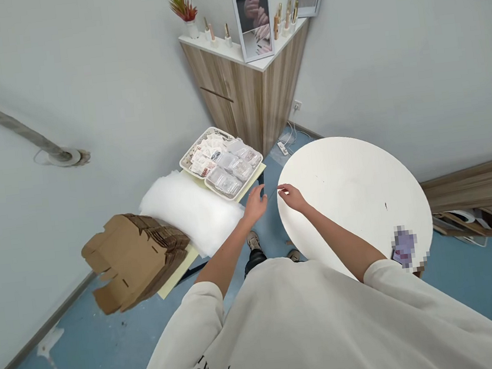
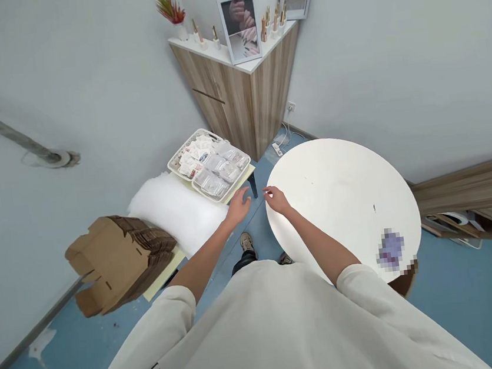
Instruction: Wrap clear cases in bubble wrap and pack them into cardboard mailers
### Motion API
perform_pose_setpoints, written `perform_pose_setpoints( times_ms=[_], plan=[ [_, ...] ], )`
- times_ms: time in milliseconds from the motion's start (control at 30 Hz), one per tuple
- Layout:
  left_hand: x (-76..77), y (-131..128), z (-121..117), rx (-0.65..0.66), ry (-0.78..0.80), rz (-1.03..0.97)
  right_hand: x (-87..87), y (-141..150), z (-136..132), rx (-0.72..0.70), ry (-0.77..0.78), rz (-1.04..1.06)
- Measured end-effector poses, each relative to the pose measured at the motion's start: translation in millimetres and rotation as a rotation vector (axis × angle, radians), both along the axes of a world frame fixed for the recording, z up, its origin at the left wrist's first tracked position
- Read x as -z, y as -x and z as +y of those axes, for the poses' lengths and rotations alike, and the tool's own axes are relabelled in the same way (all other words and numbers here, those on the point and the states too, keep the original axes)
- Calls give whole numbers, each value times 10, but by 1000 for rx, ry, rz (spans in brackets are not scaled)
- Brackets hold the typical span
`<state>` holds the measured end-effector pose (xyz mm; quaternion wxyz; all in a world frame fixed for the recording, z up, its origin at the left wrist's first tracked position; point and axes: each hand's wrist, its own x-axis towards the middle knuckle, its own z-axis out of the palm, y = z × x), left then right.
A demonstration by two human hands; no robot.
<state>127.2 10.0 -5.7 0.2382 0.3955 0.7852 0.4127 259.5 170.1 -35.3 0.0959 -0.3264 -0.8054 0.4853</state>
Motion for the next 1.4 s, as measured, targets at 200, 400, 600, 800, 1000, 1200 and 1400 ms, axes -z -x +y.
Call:
perform_pose_setpoints(
  times_ms=[200, 400, 600, 800, 1000, 1200, 1400],
  plan=[
    [-96, 886, 147, 21, -88, 117, -106, 763, -6, 41, -36, 6],
    [-84, 1760, 377, -37, 3, 279, -221, 1504, -5, 69, -70, 28],
    [-34, 2287, 785, -15, 189, 329, -281, 2059, 55, 86, -117, 39],
    [58, 2419, 933, 37, 272, 350, -200, 2150, 100, 114, -130, 19],
    [27, 2435, 963, 12, 299, 380, -166, 2055, 107, 150, -99, 9],
    [-277, 2250, 1001, -9, 206, 418, -228, 1870, 156, 231, -61, 88],
    [-512, 1532, 1286, 71, 93, 437, -361, 1407, 341, 438, 42, 234]
  ],
)
